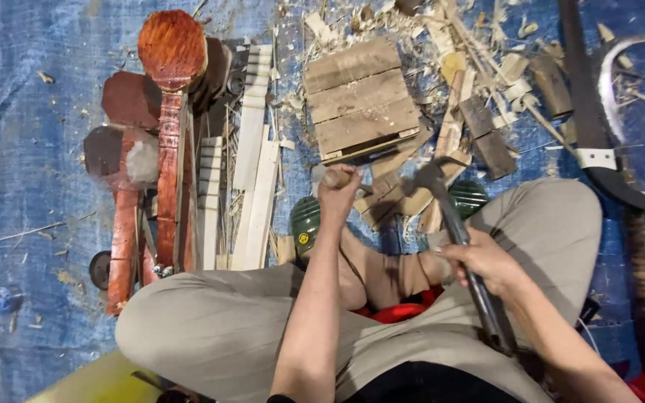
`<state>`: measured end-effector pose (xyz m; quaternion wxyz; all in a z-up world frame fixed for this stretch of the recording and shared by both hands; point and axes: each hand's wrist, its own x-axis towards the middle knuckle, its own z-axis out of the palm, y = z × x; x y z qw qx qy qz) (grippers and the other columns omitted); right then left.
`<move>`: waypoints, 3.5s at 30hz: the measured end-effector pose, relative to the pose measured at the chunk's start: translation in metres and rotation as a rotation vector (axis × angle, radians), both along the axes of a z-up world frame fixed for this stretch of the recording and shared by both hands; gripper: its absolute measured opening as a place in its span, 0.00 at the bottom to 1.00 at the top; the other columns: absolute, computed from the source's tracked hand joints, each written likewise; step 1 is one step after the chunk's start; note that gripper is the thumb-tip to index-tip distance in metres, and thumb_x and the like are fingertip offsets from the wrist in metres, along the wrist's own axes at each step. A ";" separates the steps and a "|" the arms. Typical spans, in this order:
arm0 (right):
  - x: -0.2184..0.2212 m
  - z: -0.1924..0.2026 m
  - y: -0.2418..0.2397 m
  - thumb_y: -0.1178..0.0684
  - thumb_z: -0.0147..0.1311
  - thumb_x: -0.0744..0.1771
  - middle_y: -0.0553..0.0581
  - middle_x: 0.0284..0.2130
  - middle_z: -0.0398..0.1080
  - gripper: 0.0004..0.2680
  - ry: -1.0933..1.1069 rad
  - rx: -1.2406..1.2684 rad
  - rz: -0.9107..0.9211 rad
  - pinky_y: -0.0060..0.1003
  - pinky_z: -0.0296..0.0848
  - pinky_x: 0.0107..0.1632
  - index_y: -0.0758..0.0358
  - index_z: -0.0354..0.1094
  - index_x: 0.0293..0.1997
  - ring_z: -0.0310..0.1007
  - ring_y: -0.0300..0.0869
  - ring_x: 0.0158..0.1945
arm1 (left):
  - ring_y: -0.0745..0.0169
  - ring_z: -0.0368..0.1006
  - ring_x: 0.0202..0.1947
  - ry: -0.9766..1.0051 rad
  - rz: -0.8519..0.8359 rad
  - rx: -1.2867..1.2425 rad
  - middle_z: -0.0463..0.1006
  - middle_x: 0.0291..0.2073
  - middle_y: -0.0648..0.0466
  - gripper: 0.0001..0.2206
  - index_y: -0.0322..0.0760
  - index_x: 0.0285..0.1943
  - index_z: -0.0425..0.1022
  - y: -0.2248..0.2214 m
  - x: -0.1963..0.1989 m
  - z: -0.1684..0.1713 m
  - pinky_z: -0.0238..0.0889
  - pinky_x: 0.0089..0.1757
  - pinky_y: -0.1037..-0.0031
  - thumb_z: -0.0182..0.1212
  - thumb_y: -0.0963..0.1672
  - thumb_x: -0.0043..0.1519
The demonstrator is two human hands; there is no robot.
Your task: Shaping a piece of wood using a hammer and a chisel while sitting on the floor.
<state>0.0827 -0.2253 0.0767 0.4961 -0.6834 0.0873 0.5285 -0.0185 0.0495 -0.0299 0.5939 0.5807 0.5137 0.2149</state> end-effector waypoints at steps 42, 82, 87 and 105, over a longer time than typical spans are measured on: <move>-0.021 0.118 0.056 0.56 0.51 0.65 0.57 0.59 0.69 0.22 -1.227 0.235 0.674 0.29 0.79 0.39 0.64 0.56 0.68 0.77 0.34 0.41 | 0.63 0.74 0.32 -0.061 -0.085 0.182 0.82 0.33 0.53 0.13 0.34 0.46 0.80 -0.054 0.011 0.011 0.68 0.36 0.74 0.67 0.43 0.53; 0.002 -0.089 -0.006 0.64 0.62 0.62 0.62 0.18 0.63 0.07 0.126 -0.160 0.050 0.42 0.66 0.13 0.74 0.65 0.35 0.64 0.45 0.14 | 0.59 0.74 0.39 -0.144 0.258 -0.166 0.77 0.37 0.46 0.11 0.42 0.40 0.78 0.002 -0.010 -0.012 0.69 0.39 0.62 0.76 0.42 0.52; -0.001 -0.102 0.000 0.61 0.62 0.62 0.63 0.19 0.66 0.08 0.079 -0.178 0.148 0.44 0.70 0.14 0.74 0.67 0.38 0.68 0.46 0.15 | 0.64 0.72 0.37 -0.113 0.321 -0.156 0.78 0.37 0.50 0.14 0.44 0.38 0.76 0.002 -0.009 -0.002 0.69 0.34 0.75 0.80 0.43 0.51; 0.003 -0.076 0.006 0.62 0.62 0.63 0.63 0.18 0.64 0.09 0.154 -0.123 0.087 0.41 0.68 0.12 0.77 0.64 0.39 0.65 0.45 0.13 | 0.71 0.71 0.32 -0.180 0.115 0.153 0.83 0.31 0.49 0.14 0.37 0.34 0.79 -0.025 0.004 0.005 0.69 0.34 0.72 0.83 0.40 0.47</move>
